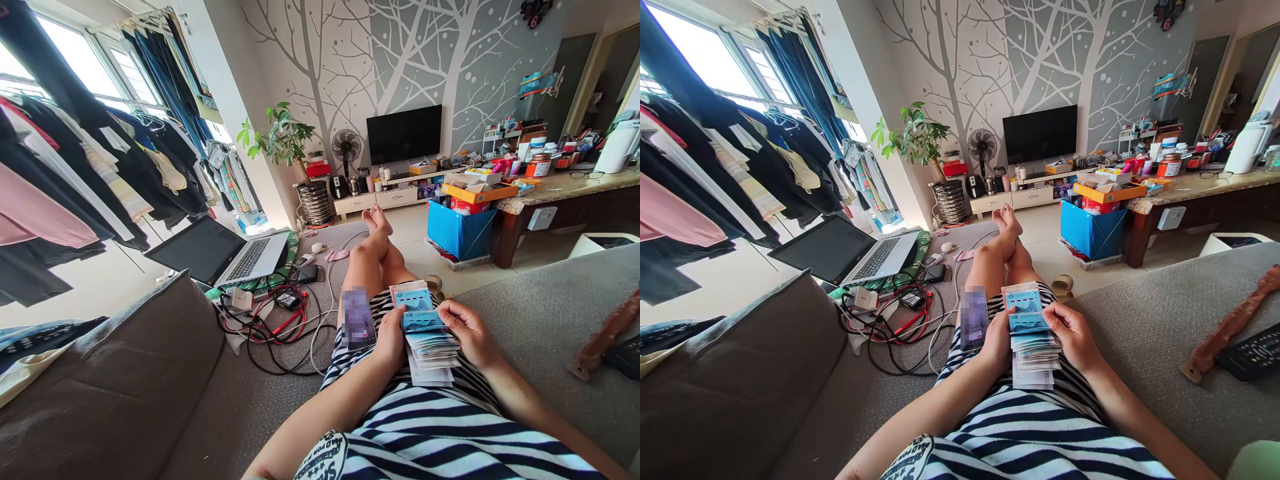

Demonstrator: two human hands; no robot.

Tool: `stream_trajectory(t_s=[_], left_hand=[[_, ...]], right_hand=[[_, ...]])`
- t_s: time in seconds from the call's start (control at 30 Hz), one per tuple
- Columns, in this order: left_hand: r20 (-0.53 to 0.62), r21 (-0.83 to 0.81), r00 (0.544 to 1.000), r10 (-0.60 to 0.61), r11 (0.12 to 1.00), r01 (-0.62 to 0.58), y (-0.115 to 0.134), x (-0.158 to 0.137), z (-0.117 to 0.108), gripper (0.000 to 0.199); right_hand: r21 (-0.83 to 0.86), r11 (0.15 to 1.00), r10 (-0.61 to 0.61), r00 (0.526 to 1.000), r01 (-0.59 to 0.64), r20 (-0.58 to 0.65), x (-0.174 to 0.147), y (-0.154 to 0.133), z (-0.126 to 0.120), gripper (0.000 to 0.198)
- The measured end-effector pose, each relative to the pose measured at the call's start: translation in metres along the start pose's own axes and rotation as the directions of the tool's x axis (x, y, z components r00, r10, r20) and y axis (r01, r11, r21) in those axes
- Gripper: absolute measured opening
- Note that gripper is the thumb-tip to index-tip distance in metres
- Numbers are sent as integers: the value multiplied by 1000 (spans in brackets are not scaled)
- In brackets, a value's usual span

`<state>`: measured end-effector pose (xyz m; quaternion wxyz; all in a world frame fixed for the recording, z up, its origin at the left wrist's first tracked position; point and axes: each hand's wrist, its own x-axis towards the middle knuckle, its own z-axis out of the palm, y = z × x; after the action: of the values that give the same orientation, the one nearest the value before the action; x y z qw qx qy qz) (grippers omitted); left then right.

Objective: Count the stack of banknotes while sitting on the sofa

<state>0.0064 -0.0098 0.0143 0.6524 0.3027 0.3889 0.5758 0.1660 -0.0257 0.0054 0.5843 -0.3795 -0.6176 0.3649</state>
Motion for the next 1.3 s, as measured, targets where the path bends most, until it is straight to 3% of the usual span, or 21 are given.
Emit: stream_trajectory(t_s=[0.37, 0.57, 0.73, 0.87, 1.1, 1.3], left_hand=[[18, -35, 1000, -18, 999, 19, 0, 0, 0, 26], [86, -92, 996, -31, 995, 39, -1, 0, 2, 28], [130, -89, 991, -20, 995, 31, -2, 0, 0, 28], [143, -78, 989, -25, 996, 36, -3, 0, -1, 28], [130, -48, 991, -13, 999, 19, -1, -2, -1, 26], [55, -60, 998, 12, 998, -9, -5, 3, -2, 31]], right_hand=[[-3, 1000, 3, 1000, -3, 24, -1, 2, -1, 49], [4, 1000, -14, 997, 14, 76, 0, 2, -1, 63], [-91, 986, 135, 990, -139, -50, 5, 10, 0, 61], [-95, 978, 177, 979, -186, -99, 8, 19, -1, 60], [-150, 980, 116, 987, -132, -111, 7, 15, 1, 60], [-90, 992, 84, 994, -91, -74, 4, 2, 1, 57]])
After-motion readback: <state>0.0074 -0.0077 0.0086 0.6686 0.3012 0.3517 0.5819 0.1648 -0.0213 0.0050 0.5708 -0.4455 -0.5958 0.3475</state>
